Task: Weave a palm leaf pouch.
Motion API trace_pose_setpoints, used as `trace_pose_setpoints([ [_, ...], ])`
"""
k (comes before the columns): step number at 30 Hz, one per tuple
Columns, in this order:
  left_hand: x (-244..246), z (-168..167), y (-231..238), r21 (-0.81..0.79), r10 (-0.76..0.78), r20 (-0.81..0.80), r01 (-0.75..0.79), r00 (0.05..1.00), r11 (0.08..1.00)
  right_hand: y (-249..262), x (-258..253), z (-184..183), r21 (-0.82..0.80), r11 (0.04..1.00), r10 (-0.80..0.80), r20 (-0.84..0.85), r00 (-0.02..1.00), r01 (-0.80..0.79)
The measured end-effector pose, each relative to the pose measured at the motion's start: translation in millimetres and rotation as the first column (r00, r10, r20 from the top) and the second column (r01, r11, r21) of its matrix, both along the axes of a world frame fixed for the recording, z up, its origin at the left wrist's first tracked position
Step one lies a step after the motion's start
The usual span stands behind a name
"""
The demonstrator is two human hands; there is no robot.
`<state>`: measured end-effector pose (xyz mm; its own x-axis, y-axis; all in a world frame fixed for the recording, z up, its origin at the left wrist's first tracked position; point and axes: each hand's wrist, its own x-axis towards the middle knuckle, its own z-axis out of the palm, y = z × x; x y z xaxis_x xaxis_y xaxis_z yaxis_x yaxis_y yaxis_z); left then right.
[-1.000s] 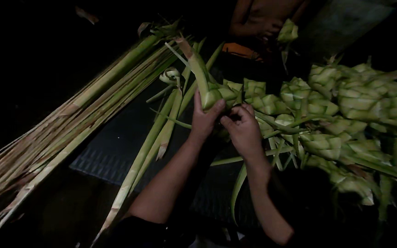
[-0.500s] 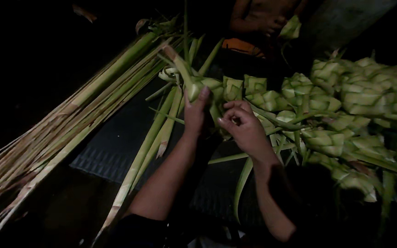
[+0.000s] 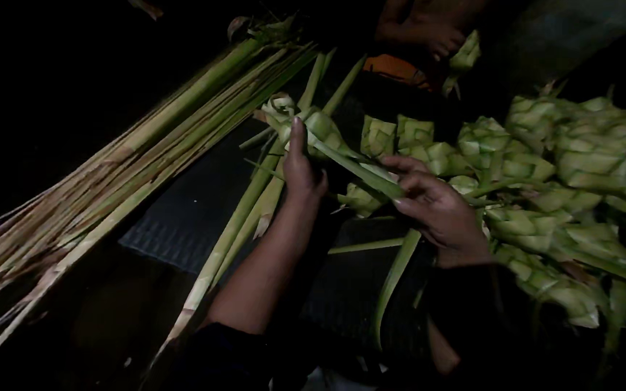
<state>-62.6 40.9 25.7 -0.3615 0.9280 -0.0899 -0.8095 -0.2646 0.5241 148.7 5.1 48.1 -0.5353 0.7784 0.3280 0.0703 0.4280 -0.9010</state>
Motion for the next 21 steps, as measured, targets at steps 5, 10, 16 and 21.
trace_pose_setpoints([
  [5,18.6,-11.5,-9.1,0.134,0.089,-0.378,-0.041,0.921,0.990,-17.4,-28.9,18.3,0.176,0.942,-0.333,0.394,0.857,0.285],
  [10,24.1,-13.6,-10.8,0.191,0.142,-0.460,-0.058,0.877,0.980,-26.0,-68.4,12.4,0.283,0.862,-0.505,0.408,0.761,0.420],
  [16,0.2,-2.2,-0.5,-0.132,-0.027,-0.094,0.014,0.995,0.991,-23.0,-15.3,16.4,-0.007,0.936,-0.346,-0.197,0.917,0.351],
  [21,-1.6,-1.2,0.4,-0.139,-0.068,-0.043,0.061,0.997,0.988,-16.4,22.3,22.0,-0.087,0.970,-0.230,-0.621,0.749,0.226],
])
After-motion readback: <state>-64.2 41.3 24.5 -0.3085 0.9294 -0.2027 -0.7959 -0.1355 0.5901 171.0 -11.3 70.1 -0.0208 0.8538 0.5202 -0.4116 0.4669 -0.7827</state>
